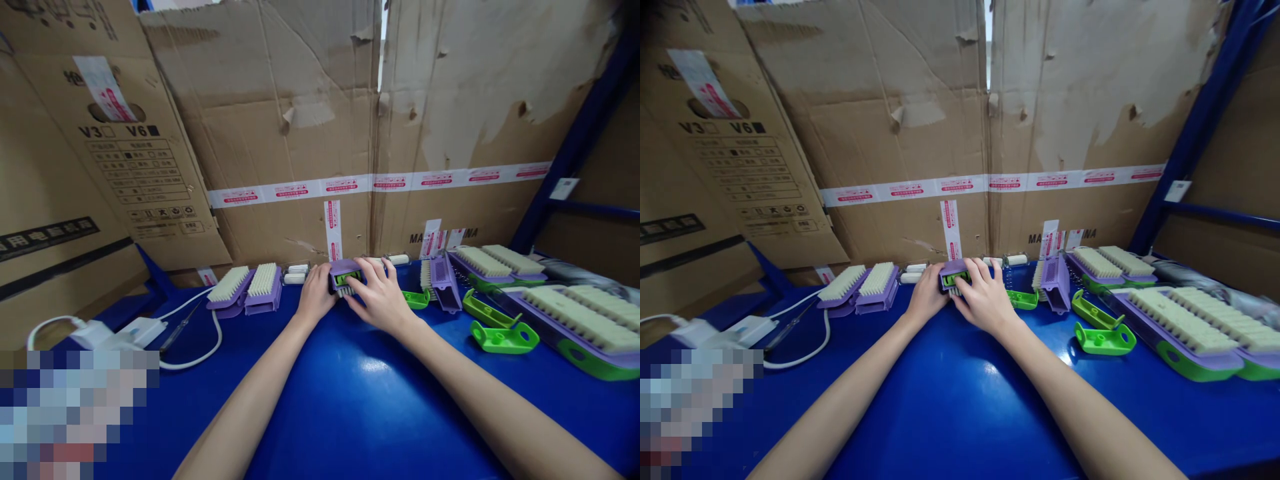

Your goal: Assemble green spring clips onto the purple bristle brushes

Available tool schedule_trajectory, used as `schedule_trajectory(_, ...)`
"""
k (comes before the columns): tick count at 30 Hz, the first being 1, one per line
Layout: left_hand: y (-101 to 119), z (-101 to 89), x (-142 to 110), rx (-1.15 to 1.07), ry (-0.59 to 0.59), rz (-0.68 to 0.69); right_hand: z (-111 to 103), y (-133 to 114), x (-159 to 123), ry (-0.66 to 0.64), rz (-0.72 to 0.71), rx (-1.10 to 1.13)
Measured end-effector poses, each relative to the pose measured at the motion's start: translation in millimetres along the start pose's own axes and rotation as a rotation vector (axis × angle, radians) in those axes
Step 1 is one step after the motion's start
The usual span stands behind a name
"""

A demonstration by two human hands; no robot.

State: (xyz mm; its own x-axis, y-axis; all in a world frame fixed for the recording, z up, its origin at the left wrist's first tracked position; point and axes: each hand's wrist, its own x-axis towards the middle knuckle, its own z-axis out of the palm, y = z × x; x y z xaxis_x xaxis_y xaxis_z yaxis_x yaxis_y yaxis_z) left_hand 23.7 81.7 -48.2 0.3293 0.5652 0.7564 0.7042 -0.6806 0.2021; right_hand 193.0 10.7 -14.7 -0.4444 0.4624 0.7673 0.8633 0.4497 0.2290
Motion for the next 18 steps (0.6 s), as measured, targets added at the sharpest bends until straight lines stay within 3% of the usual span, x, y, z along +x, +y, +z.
schedule_trajectory(12, -0.4, -1.3, 0.1, 0.018, -0.031, 0.018, 1.4, -7.0, 4.8, -0.043, 0.034, -0.029)
schedule_trajectory(16, -0.4, -0.6, 0.0, 0.091, 0.014, 0.053, 1.7, -5.3, 3.0, -0.018, 0.033, 0.013)
schedule_trajectory(18, 1.0, -1.5, -0.5, 0.190, 0.090, 0.088, 3.8, -5.3, 0.2, 0.033, 0.100, 0.116)
